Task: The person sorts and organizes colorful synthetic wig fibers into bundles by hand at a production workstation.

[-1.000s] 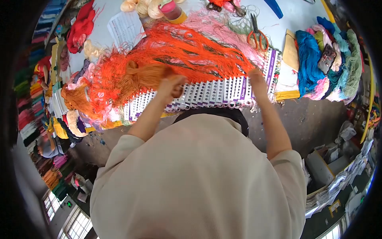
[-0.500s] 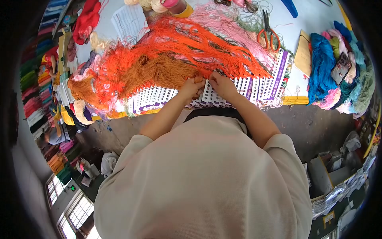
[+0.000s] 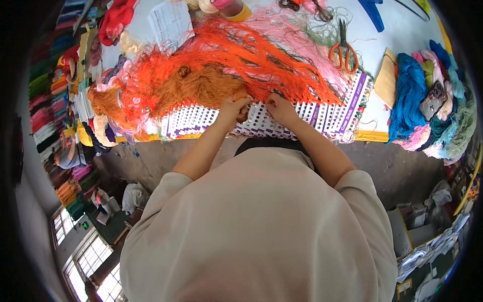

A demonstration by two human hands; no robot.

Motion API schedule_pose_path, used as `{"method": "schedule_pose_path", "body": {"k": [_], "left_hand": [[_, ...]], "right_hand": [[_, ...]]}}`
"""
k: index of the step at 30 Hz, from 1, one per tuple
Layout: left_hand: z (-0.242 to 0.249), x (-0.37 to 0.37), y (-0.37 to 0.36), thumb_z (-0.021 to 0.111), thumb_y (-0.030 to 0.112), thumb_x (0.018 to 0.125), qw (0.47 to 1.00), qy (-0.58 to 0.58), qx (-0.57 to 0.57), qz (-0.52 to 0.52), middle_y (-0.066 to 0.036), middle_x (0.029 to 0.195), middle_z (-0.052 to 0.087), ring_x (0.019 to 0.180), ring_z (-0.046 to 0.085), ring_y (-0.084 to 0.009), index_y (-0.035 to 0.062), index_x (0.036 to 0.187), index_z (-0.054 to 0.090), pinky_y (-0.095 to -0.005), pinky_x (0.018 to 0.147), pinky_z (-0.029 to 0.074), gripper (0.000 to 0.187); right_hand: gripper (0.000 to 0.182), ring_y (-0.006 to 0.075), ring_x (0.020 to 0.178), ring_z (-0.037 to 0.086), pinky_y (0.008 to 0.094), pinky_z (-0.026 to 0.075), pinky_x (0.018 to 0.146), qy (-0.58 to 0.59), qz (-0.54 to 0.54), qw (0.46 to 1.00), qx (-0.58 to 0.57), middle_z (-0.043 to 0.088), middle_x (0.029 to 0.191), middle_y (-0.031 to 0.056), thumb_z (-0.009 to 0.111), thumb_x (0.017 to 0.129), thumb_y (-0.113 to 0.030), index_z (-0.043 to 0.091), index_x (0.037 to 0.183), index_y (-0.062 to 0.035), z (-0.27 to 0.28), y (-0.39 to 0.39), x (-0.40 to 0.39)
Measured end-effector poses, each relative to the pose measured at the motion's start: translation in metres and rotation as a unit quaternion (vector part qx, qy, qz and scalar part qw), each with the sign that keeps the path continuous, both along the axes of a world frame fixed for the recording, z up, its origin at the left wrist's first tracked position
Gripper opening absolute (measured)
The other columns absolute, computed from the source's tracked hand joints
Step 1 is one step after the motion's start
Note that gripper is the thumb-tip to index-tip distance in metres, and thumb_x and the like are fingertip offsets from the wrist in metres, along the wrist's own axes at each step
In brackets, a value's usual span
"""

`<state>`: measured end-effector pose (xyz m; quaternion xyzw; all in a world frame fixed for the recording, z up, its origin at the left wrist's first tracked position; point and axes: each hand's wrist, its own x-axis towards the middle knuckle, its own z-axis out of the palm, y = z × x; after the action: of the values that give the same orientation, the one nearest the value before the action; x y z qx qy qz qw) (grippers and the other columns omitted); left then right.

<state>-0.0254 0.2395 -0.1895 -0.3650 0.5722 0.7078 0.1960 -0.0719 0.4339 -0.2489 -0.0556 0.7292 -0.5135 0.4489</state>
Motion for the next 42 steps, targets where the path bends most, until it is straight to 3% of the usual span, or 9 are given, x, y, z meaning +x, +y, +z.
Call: {"method": "schedule_pose_path", "body": {"k": [4, 16, 20, 23, 27, 32, 34, 38, 42], "left_hand": [[0.019, 0.003, 0.015, 0.058, 0.012, 0.088, 0.973, -0.064, 0.22, 0.017, -0.004, 0.074, 0.065, 0.044, 0.035, -0.0051, 0.0042, 0.092, 0.067, -0.0209, 0.041, 0.023, 0.012], [0.008, -0.001, 0.009, 0.059, 0.024, 0.085, 0.86, 0.114, -0.349, -0.354, -0.014, 0.075, 0.065, 0.071, 0.064, -0.0261, 0.0069, 0.087, 0.069, -0.0371, 0.069, 0.05, 0.02], [0.074, -0.023, -0.076, 0.054, 0.033, 0.093, 0.967, 0.013, -0.119, -0.227, 0.001, 0.07, 0.065, 0.055, 0.049, -0.0048, 0.011, 0.072, 0.063, -0.0223, 0.049, 0.036, 0.031], [0.129, -0.034, -0.151, 0.06, 0.02, 0.083, 0.996, 0.056, -0.066, 0.004, 0.003, 0.052, 0.045, 0.045, 0.037, -0.0081, 0.0106, 0.064, 0.062, -0.0227, 0.043, 0.025, 0.021], [0.171, -0.027, -0.217, 0.041, 0.025, 0.103, 0.924, 0.253, -0.055, 0.28, -0.005, 0.084, 0.063, 0.052, 0.037, -0.0032, -0.0025, 0.112, 0.056, -0.0189, 0.042, 0.029, 0.033], [0.139, 0.005, -0.208, 0.048, 0.025, 0.1, 0.934, 0.179, 0.297, 0.084, -0.01, 0.103, 0.068, 0.067, 0.056, -0.0069, -0.0021, 0.112, 0.061, -0.018, 0.053, 0.043, 0.032], [0.153, 0.011, -0.143, 0.052, 0.021, 0.098, 0.968, 0.17, 0.132, 0.126, -0.01, 0.106, 0.068, 0.077, 0.061, -0.0111, -0.0031, 0.116, 0.06, -0.0236, 0.064, 0.049, 0.031], [0.151, 0.02, -0.086, 0.051, 0.02, 0.098, 0.945, 0.236, 0.217, 0.056, -0.015, 0.122, 0.062, 0.113, 0.059, -0.0238, -0.005, 0.12, 0.058, -0.0329, 0.088, 0.052, 0.035], [0.172, 0.03, -0.057, 0.053, 0.02, 0.097, 0.948, 0.201, 0.243, -0.047, -0.011, 0.114, 0.064, 0.102, 0.062, -0.0194, -0.0037, 0.122, 0.058, -0.0341, 0.086, 0.051, 0.035]], "right_hand": [[0.022, 0.0142, 0.065, 0.061, 0.0292, 0.048, 0.06, -0.047, -0.015, 0.999, -0.015, 0.064, 0.074, 0.0077, 0.06, 0.091, -0.018, 0.055, 0.104, -0.0012, 0.019, 0.001, -0.004], [0.036, 0.013, 0.075, 0.059, 0.0284, 0.048, 0.067, -0.064, -0.008, 0.994, -0.086, 0.061, 0.081, 0.0043, 0.077, 0.078, -0.018, 0.059, 0.107, -0.0041, 0.0, 0.012, 0.002], [0.038, 0.018, 0.079, 0.061, 0.0319, 0.05, 0.071, 0.056, 0.051, 0.997, 0.017, 0.063, 0.084, 0.0061, 0.079, 0.072, -0.019, 0.062, 0.103, -0.0065, 0.0, 0.005, 0.006], [0.036, 0.0171, 0.078, 0.061, 0.0315, 0.05, 0.07, 0.068, 0.038, 0.996, 0.032, 0.063, 0.083, 0.0056, 0.078, 0.073, -0.019, 0.062, 0.103, -0.006, 0.002, 0.002, 0.01], [0.033, 0.0145, 0.073, 0.059, 0.0301, 0.048, 0.066, 0.094, -0.004, 0.995, 0.042, 0.062, 0.078, 0.0037, 0.077, 0.075, -0.017, 0.062, 0.101, -0.005, -0.002, -0.003, 0.018], [0.028, 0.013, 0.074, 0.057, 0.0298, 0.046, 0.066, 0.057, -0.102, 0.993, 0.011, 0.062, 0.08, 0.0037, 0.075, 0.078, -0.014, 0.061, 0.099, -0.0027, 0.015, -0.017, 0.037], [0.024, 0.0128, 0.074, 0.056, 0.0288, 0.046, 0.068, 0.106, -0.171, 0.979, -0.008, 0.063, 0.082, 0.0044, 0.073, 0.08, -0.015, 0.062, 0.097, -0.0027, 0.036, -0.028, 0.044], [0.013, 0.0084, 0.074, 0.054, 0.0251, 0.044, 0.069, 0.038, -0.271, 0.952, -0.137, 0.062, 0.084, 0.0004, 0.066, 0.088, -0.012, 0.063, 0.097, -0.0034, 0.135, -0.061, 0.049], [0.012, 0.004, 0.069, 0.051, 0.0194, 0.042, 0.062, 0.068, -0.227, 0.94, -0.247, 0.06, 0.081, -0.0021, 0.065, 0.089, -0.008, 0.062, 0.1, -0.003, 0.207, -0.082, 0.057]]}}
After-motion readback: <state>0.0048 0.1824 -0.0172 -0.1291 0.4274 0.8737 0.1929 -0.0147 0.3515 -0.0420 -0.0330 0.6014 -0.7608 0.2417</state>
